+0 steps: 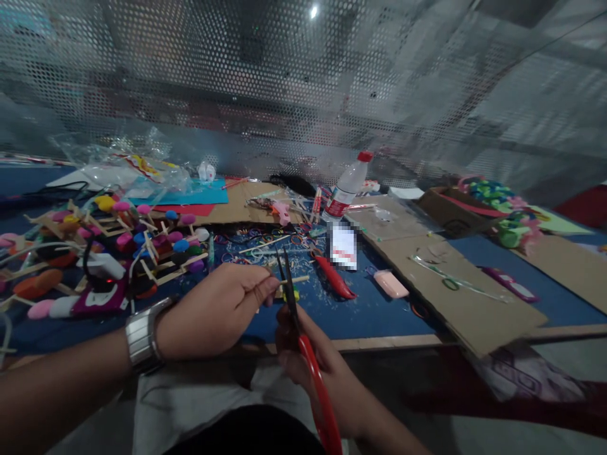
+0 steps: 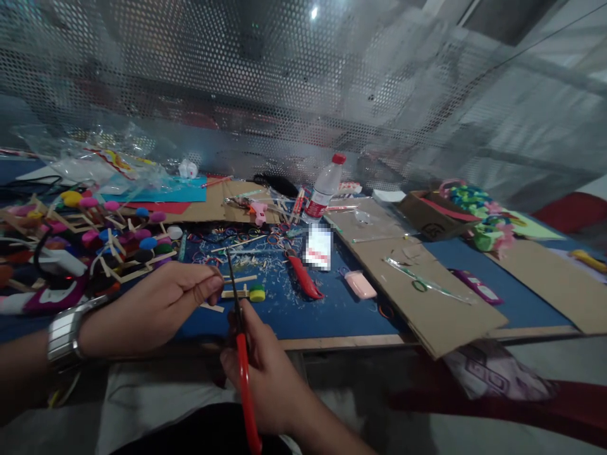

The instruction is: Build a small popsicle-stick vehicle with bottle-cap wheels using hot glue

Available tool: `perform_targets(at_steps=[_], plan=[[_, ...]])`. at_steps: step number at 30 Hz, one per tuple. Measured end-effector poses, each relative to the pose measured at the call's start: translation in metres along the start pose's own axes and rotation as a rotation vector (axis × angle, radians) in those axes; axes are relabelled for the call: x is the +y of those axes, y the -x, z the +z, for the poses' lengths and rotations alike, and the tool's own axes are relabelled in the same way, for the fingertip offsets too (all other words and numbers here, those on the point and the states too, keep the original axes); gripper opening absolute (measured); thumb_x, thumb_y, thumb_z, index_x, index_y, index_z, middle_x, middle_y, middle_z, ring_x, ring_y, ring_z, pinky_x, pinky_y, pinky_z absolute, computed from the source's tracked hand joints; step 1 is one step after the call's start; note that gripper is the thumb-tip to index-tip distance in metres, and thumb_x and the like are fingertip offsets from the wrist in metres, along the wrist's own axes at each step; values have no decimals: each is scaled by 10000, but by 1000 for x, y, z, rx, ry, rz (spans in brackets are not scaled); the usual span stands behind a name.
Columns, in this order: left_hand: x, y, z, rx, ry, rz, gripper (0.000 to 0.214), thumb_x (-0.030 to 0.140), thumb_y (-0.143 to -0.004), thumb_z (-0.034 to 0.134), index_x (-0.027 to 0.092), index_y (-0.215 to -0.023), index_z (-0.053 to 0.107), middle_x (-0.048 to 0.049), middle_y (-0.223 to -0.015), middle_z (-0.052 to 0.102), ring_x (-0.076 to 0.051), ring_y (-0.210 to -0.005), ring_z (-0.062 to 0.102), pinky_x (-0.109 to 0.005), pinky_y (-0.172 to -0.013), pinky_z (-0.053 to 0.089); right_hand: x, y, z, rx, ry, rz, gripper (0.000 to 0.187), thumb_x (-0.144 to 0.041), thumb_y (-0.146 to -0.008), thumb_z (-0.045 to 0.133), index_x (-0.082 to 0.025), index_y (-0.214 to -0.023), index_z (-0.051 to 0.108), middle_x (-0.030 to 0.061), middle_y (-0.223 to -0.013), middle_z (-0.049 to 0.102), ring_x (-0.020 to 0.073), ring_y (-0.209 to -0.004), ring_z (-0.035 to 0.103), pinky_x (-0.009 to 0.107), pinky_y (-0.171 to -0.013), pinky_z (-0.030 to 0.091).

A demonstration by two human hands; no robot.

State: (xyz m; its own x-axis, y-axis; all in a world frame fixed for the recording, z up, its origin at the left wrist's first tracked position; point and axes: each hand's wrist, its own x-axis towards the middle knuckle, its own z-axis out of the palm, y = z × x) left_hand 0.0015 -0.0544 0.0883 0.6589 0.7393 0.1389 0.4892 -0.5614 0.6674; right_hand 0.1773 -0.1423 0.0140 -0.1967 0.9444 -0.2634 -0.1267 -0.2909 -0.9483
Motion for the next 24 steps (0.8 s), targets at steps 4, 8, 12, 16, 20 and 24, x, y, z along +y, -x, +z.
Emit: perform_targets(at_steps=[4, 8, 12, 16, 20, 24], plan=[[0, -4, -5, -21, 128, -43, 410, 294, -1019, 390, 181, -661, 556, 33, -589, 529, -118, -566, 486, -246, -604, 400, -6, -3, 0, -77, 98, -106, 304, -292, -798, 665, -236, -1084, 576, -50, -761, 433, 114, -652, 376, 245, -579, 335], [1, -6, -5, -61, 165, -73, 424, 305, -1028, 367, 185, -670, 557, 46, -551, 487, -117, -529, 464, -241, -572, 402, -8, -6, 0, -75, 138, -127, 228, -251, -781, 616, -238, -996, 542, -68, -703, 376, 104, -598, 305, 238, -530, 271], [0, 0, 5, 45, -244, 7, 358, 260, -1034, 357, 187, -751, 564, -6, -660, 618, -157, -579, 545, -273, -550, 349, -14, -6, 0, -67, 116, -114, 252, -252, -754, 627, -237, -981, 518, -71, -708, 378, 99, -589, 300, 235, -522, 258], [-5, 7, 11, 106, -587, 185, 224, 169, -988, 399, 180, -887, 599, -29, -632, 632, -204, -564, 577, -299, -520, 292, -20, -3, 0, -99, 59, -77, 224, -228, -734, 650, -233, -915, 519, -56, -744, 405, 103, -618, 331, 234, -540, 297], [-6, 9, 9, 67, -481, 161, 246, 107, -955, 382, 195, -798, 550, 6, -571, 592, -155, -481, 517, -279, -490, 266, -17, -1, 1, -96, 36, -67, 239, -213, -720, 636, -242, -944, 559, -35, -786, 457, 122, -668, 395, 242, -580, 343], [1, 7, 5, 58, -276, 71, 355, 234, -1021, 368, 194, -687, 480, 28, -555, 542, -115, -474, 468, -259, -502, 272, -11, -2, 1, -59, 92, -129, 230, -246, -753, 625, -242, -980, 585, -24, -790, 460, 133, -688, 395, 258, -616, 364]])
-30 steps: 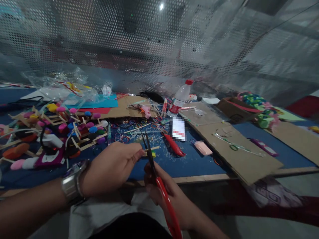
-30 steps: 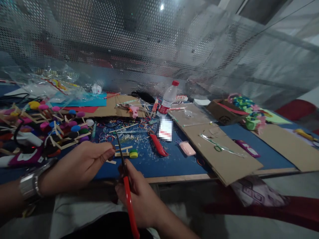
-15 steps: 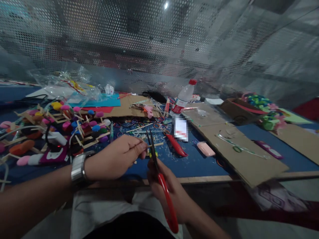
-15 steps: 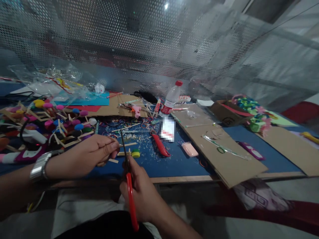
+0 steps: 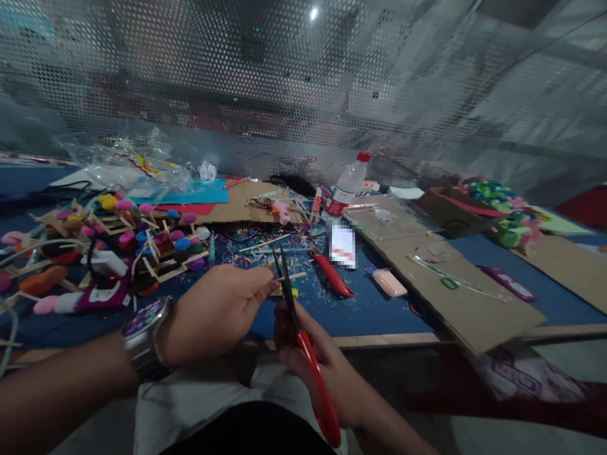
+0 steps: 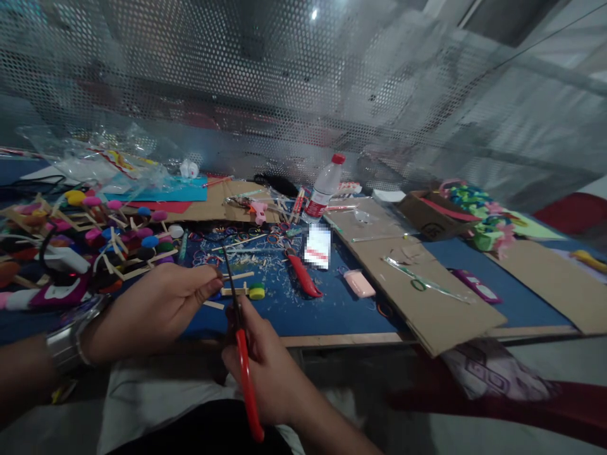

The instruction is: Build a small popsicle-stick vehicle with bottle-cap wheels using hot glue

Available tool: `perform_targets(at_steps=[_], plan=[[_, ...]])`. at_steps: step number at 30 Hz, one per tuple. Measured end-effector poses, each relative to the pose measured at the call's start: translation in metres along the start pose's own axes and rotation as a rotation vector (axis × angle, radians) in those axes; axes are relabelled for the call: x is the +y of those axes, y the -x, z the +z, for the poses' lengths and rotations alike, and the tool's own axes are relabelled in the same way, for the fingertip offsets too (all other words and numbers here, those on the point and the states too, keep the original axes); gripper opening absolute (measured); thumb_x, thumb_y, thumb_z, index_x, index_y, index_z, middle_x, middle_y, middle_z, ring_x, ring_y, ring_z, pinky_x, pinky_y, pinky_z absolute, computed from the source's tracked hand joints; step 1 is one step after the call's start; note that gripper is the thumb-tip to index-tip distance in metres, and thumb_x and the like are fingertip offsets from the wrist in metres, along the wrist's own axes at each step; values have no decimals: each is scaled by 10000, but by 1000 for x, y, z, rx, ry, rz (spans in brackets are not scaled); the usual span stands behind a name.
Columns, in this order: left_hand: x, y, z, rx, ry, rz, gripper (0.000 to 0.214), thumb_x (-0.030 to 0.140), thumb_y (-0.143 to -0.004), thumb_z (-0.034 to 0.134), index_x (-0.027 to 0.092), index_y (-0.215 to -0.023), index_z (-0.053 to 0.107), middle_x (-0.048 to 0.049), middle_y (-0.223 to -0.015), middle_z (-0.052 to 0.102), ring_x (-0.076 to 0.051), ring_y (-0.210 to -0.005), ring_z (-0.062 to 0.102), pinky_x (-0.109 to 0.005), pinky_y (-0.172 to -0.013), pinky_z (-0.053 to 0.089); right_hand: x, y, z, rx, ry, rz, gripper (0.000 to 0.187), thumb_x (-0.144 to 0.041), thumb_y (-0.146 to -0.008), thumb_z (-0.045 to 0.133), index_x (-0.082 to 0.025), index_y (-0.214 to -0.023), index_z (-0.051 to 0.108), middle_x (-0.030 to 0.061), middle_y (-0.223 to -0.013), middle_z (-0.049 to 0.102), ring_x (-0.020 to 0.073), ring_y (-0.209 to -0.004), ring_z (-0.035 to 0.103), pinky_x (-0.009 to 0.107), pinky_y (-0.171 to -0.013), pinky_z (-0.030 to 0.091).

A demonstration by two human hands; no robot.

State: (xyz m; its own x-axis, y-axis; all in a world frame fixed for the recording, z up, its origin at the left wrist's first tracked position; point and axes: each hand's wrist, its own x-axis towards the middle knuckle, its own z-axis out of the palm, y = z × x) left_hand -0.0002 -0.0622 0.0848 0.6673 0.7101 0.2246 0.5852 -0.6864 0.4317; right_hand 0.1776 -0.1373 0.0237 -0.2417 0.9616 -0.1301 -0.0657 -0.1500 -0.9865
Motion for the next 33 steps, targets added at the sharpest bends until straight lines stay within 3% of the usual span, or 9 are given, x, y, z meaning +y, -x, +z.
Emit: perform_targets(at_steps=[4, 8, 15, 19, 22, 24, 27, 30, 33], plan=[[1, -6, -3, -13, 170, -40, 415, 299, -1042, 375, 186, -652, 461, 28, -599, 533, -112, -544, 466, -255, -547, 317, 6, -3, -1, -1, 83, -54, 190, -263, -777, 626, -247, -962, 585, -43, -703, 430, 133, -632, 374, 253, -575, 352], [-3, -10, -2, -44, 375, -76, 418, 331, -1046, 389, 182, -670, 497, 27, -654, 553, -117, -614, 510, -244, -608, 397, 8, -4, 0, 11, 74, -36, 331, -277, -794, 625, -250, -1123, 604, -53, -683, 416, 136, -617, 369, 242, -567, 382], [3, -2, 2, -64, 347, -142, 400, 337, -1045, 368, 181, -712, 526, 6, -699, 596, -129, -623, 519, -256, -589, 387, -11, 9, -9, 15, 97, -7, 258, -310, -833, 681, -235, -1072, 618, -17, -805, 506, 146, -720, 440, 254, -651, 444], [1, -7, 3, 62, 481, -199, 384, 378, -1032, 376, 193, -716, 493, 21, -631, 522, -120, -555, 453, -244, -522, 360, -17, 21, -6, 55, -12, 67, 362, -363, -795, 746, -259, -1114, 612, 4, -883, 560, 163, -788, 513, 286, -733, 484], [-6, -12, -2, 202, 671, -288, 370, 415, -1043, 356, 207, -767, 488, 73, -530, 360, -107, -461, 329, -231, -438, 282, -18, 27, -12, 126, -42, 71, 413, -482, -793, 747, -271, -1112, 592, -10, -841, 536, 148, -707, 496, 265, -641, 453], [-10, -12, -7, 234, 644, -273, 374, 419, -1048, 374, 199, -785, 523, 74, -537, 353, -103, -471, 327, -232, -442, 273, -19, 29, -27, 163, 74, 70, 451, -559, -807, 703, -255, -1114, 571, -18, -782, 523, 147, -644, 475, 269, -581, 417], [-11, -8, -9, 215, 455, -203, 381, 383, -1048, 399, 183, -775, 573, 41, -616, 470, -107, -558, 427, -236, -518, 338, -17, 25, -61, 283, 504, 113, 535, -554, -810, 668, -224, -1208, 529, -20, -713, 565, 188, -617, 531, 304, -580, 407], [-9, -5, -6, 181, 299, -153, 373, 346, -1046, 403, 181, -767, 587, 22, -678, 560, -115, -626, 501, -243, -588, 381, -11, 17, -89, 348, 927, 209, 438, -430, -831, 612, -204, -1204, 577, -10, -620, 609, 234, -555, 579, 317, -557, 364], [-8, -4, -2, 186, 227, -109, 350, 318, -1043, 402, 186, -765, 567, 31, -658, 556, -113, -601, 500, -251, -573, 366, -2, 6, -101, 338, 1120, 191, 383, -314, -816, 602, -185, -1170, 674, 57, -676, 702, 298, -652, 684, 331, -585, 401]])
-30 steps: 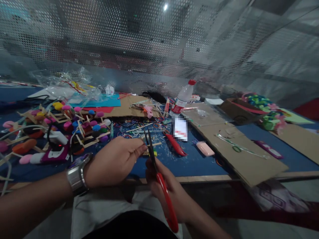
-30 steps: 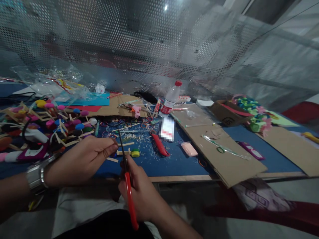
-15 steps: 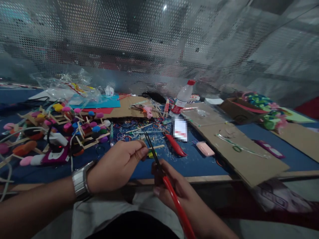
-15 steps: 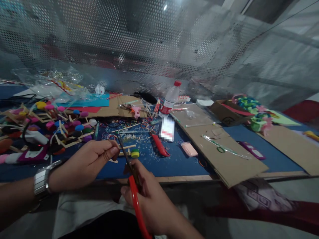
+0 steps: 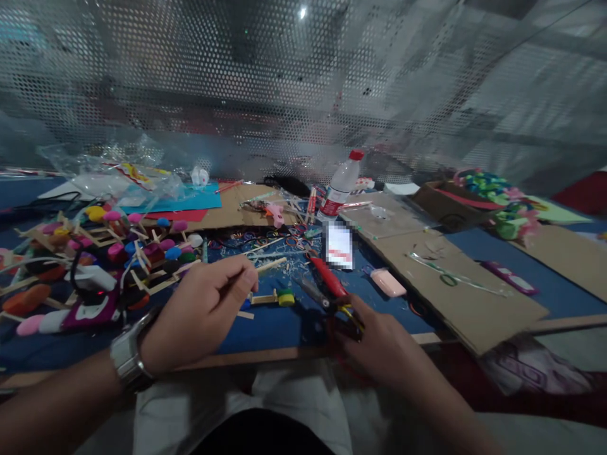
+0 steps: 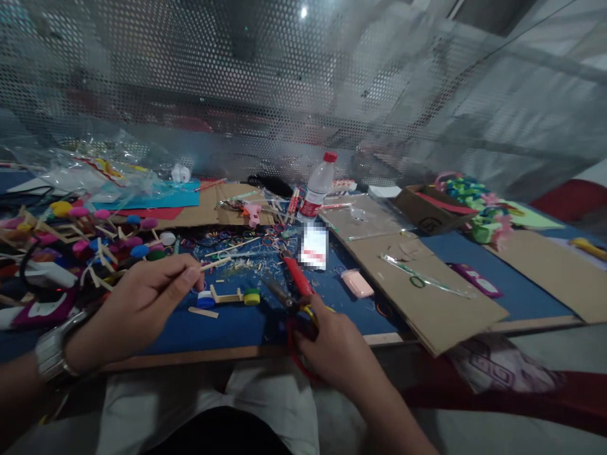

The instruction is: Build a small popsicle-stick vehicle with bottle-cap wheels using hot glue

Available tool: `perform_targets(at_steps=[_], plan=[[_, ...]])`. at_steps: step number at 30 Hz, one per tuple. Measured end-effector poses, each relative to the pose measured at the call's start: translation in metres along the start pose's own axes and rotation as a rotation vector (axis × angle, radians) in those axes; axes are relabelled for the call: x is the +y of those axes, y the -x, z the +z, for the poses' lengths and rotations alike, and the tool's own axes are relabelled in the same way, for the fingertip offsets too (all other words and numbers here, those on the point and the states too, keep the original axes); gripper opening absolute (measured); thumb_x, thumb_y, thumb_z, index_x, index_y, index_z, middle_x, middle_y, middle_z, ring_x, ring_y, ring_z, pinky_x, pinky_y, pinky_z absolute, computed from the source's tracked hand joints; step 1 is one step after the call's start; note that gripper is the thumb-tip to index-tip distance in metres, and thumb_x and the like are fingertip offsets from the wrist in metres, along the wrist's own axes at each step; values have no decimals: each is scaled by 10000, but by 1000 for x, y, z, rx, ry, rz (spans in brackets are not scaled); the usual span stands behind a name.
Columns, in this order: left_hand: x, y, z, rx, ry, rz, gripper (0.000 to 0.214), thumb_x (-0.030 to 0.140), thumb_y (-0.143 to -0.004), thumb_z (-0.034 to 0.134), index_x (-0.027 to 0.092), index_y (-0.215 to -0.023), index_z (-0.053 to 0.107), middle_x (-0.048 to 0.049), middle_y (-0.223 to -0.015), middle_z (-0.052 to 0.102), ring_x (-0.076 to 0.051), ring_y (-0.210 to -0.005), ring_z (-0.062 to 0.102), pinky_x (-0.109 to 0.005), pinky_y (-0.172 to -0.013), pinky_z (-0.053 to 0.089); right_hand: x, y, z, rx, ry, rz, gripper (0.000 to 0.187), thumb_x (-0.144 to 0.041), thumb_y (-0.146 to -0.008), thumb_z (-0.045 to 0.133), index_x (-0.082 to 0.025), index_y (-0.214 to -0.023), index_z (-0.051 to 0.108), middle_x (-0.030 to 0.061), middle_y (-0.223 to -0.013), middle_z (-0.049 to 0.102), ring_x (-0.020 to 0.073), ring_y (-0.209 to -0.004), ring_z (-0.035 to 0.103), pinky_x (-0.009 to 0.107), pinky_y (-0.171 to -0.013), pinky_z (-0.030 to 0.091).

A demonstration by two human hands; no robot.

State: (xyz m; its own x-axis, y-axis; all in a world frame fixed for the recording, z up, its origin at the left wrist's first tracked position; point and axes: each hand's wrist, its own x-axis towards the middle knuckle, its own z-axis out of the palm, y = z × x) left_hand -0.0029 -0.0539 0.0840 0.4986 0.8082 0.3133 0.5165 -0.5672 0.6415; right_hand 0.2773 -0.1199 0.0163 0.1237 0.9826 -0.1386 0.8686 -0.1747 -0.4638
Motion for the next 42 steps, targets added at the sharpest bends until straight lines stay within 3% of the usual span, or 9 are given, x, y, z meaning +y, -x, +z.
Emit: perform_targets(at_steps=[8, 11, 14, 18, 22, 27, 33, 37, 42], plan=[[0, 4, 2, 28, -145, 132, 297, 220, -1010, 420, 198, -721, 484, 56, -585, 508, -98, -516, 476, -265, -534, 316, -5, -11, 10, 1, 205, -191, 485, -241, -914, 549, -119, -1373, 647, 216, -1186, 759, 345, -1040, 748, 445, -867, 565], [0, 3, 0, 30, -185, 154, 289, 202, -1004, 419, 197, -728, 506, 57, -581, 517, -99, -508, 489, -267, -530, 323, -6, -16, 1, -34, 304, -180, 429, -243, -957, 472, -143, -1307, 700, 200, -1114, 784, 350, -957, 765, 448, -798, 570], [0, 2, 0, 20, -208, 168, 299, 209, -1002, 412, 197, -723, 519, 55, -564, 513, -104, -487, 490, -274, -512, 316, -6, -26, -11, 47, 347, -192, 385, -250, -961, 425, -167, -1113, 769, 163, -949, 800, 324, -797, 755, 408, -682, 529], [-3, 1, 3, -7, -233, 199, 259, 209, -983, 441, 198, -747, 546, 51, -576, 537, -115, -491, 497, -279, -515, 319, -23, -35, -26, 229, 12, -375, 403, -397, -1002, 417, -184, -854, 726, 100, -783, 740, 239, -684, 679, 332, -608, 455], [-3, -1, 9, -111, -205, 237, 229, 217, -973, 451, 198, -790, 587, 39, -602, 593, -130, -513, 549, -285, -524, 331, -60, -33, -35, -33, -491, -549, 523, -534, -1060, 315, -191, -899, 676, 17, -707, 621, 157, -640, 570, 268, -576, 414], [-1, -5, 10, -158, -222, 257, 279, 236, -989, 430, 200, -755, 578, 32, -573, 575, -146, -488, 536, -306, -510, 292, -85, -41, -36, -400, -508, -673, 547, -589, -1049, 354, -202, -681, 474, -42, -634, 441, 107, -580, 409, 253, -550, 319], [-7, -10, 3, -303, -224, 179, 284, 251, -1027, 412, 215, -841, 624, 20, -632, 654, -166, -537, 616, -307, -506, 273, -89, -53, -37, -515, -595, -694, 546, -605, -1048, 337, -207, -695, 460, -44, -643, 423, 103, -584, 380, 245, -557, 328], [-8, -13, -4, -322, -215, 292, 256, 158, -998, 416, 230, -813, 577, 39, -611, 622, -151, -521, 577, -296, -518, 297, -89, -55, -41, -655, -617, -783, 493, -540, -1067, 340, -211, -722, 468, -42, -625, 439, 101, -572, 393, 237, -541, 330], [-11, -17, -1, -269, 4, 331, 269, 171, -1026, 391, 228, -806, 535, 50, -630, 589, -128, -579, 558, -253, -560, 350, -89, -54, -22, -832, -1032, -696, 424, -493, -1060, 395, -225, -734, 433, -64, -579, 385, 85, -464, 326, 227, -425, 270]])
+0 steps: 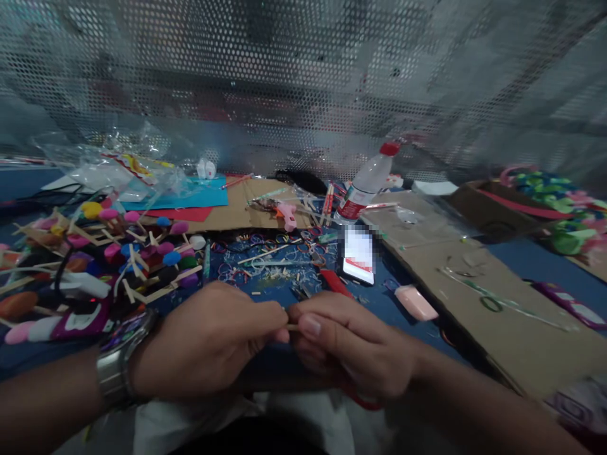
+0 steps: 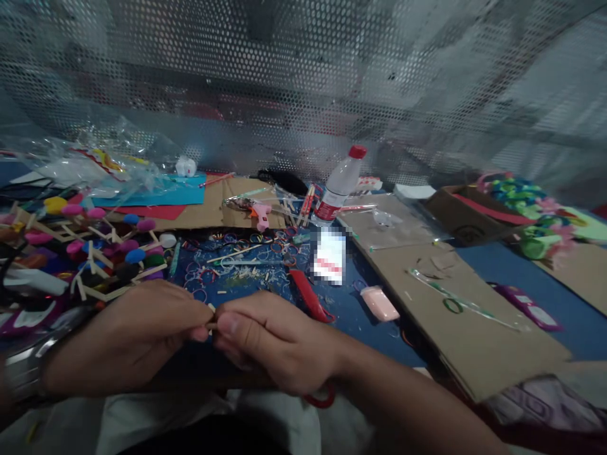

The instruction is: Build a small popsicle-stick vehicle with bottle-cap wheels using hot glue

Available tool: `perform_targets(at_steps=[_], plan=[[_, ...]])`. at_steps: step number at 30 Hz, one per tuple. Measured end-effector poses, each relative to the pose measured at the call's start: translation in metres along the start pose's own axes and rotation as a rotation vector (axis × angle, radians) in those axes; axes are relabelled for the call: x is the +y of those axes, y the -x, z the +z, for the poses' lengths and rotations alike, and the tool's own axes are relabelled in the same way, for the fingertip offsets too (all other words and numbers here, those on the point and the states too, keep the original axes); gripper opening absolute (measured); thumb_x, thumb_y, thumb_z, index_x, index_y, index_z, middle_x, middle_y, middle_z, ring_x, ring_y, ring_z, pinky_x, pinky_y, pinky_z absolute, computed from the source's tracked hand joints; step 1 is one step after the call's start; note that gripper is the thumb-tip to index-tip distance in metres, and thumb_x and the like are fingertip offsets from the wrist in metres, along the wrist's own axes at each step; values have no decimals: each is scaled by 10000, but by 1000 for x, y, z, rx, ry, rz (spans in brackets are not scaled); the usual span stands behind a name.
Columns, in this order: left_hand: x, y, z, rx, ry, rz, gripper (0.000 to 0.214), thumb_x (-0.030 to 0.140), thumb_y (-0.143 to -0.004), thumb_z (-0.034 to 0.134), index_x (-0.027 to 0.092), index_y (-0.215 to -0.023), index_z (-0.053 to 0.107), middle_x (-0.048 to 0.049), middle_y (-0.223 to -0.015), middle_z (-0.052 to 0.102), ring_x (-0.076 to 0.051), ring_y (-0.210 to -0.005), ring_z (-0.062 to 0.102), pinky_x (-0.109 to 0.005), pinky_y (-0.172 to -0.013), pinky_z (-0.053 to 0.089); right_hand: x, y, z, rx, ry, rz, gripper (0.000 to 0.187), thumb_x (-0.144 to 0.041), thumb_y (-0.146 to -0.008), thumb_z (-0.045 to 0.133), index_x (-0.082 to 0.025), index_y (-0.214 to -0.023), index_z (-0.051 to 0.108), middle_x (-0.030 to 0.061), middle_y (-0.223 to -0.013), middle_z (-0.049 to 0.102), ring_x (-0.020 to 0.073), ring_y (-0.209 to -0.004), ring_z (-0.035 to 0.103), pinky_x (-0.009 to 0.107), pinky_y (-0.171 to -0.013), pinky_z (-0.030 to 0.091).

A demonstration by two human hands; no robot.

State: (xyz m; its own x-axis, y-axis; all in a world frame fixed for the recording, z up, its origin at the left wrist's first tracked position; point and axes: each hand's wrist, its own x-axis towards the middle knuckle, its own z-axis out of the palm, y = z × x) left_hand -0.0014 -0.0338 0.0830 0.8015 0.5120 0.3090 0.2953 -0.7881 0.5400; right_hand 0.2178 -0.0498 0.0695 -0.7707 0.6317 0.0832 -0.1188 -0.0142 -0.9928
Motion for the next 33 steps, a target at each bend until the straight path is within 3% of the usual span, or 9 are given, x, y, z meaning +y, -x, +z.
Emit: perform_targets(at_steps=[3, 5, 9, 13, 18, 23, 27, 30, 33], plan=[[-9, -3, 6, 29, 73, -67, 271, 189, -1018, 401, 220, -762, 483, 71, -580, 487, -106, -519, 478, -244, -526, 315, 10, -4, 2, 37, -318, -19, 418, -490, -1046, 443, -233, -718, 412, -79, -570, 342, 84, -446, 265, 231, -400, 215], [-17, -6, 6, 42, 51, -136, 299, 223, -1031, 398, 213, -741, 472, 76, -563, 445, -93, -495, 443, -236, -508, 293, 10, -6, -3, 102, -320, -60, 423, -464, -1035, 485, -218, -694, 440, -64, -594, 358, 88, -482, 293, 238, -429, 227], [-39, -15, -6, 76, -180, -295, 380, 336, -1058, 369, 201, -728, 500, 48, -592, 519, -115, -529, 475, -266, -553, 307, 4, -5, -31, 267, -97, -109, 415, -477, -1011, 541, -188, -713, 532, -40, -632, 418, 102, -538, 328, 255, -467, 229], [-63, -25, -10, -67, -524, -356, 342, 292, -1030, 363, 191, -796, 591, -26, -723, 648, -188, -659, 580, -319, -618, 344, 3, -9, -57, 325, 218, -72, 306, -418, -1012, 561, -176, -846, 645, -27, -713, 498, 105, -595, 397, 247, -549, 315], [-76, -30, 4, -174, -584, -298, 251, 187, -955, 450, 155, -881, 688, -103, -894, 710, -271, -866, 640, -390, -766, 444, 13, -20, -69, 317, 662, -122, 216, -257, -1013, 535, -186, -981, 736, 61, -972, 686, 171, -941, 624, 320, -877, 455], [-76, -26, 9, -184, -604, -287, 266, 139, -907, 505, 132, -1071, 715, -159, -1116, 703, -349, -1077, 613, -487, -899, 473, 21, -24, -67, 313, 718, -65, 170, -197, -962, 608, -211, -1041, 758, 52, -1007, 764, 169, -922, 679, 295, -815, 494], [-68, -18, 6, -33, -495, -259, 396, 96, -924, 442, 132, -1252, 661, -167, -1269, 658, -352, -1207, 562, -535, -1014, 449, 19, -19, -59, 360, 682, -11, 146, -216, -948, 612, -214, -1015, 741, 33, -978, 767, 165, -879, 689, 278, -778, 502], [-58, -7, 4, 55, -241, -265, 347, 161, -1005, 380, 163, -1204, 664, -112, -1200, 693, -261, -1145, 609, -439, -1020, 475, 18, -12, -56, 421, 675, 60, 133, -280, -933, 629, -194, -984, 717, 22, -855, 732, 154, -728, 648, 271, -662, 487], [-53, 4, 5, 21, -40, -270, 321, 329, -1049, 407, 199, -1230, 638, -79, -1198, 709, -225, -1111, 650, -368, -971, 510, 21, -6, -55, 447, 675, 120, 127, -295, -899, 663, -183, -916, 721, 27, -805, 728, 154, -687, 635, 273, -626, 479]])
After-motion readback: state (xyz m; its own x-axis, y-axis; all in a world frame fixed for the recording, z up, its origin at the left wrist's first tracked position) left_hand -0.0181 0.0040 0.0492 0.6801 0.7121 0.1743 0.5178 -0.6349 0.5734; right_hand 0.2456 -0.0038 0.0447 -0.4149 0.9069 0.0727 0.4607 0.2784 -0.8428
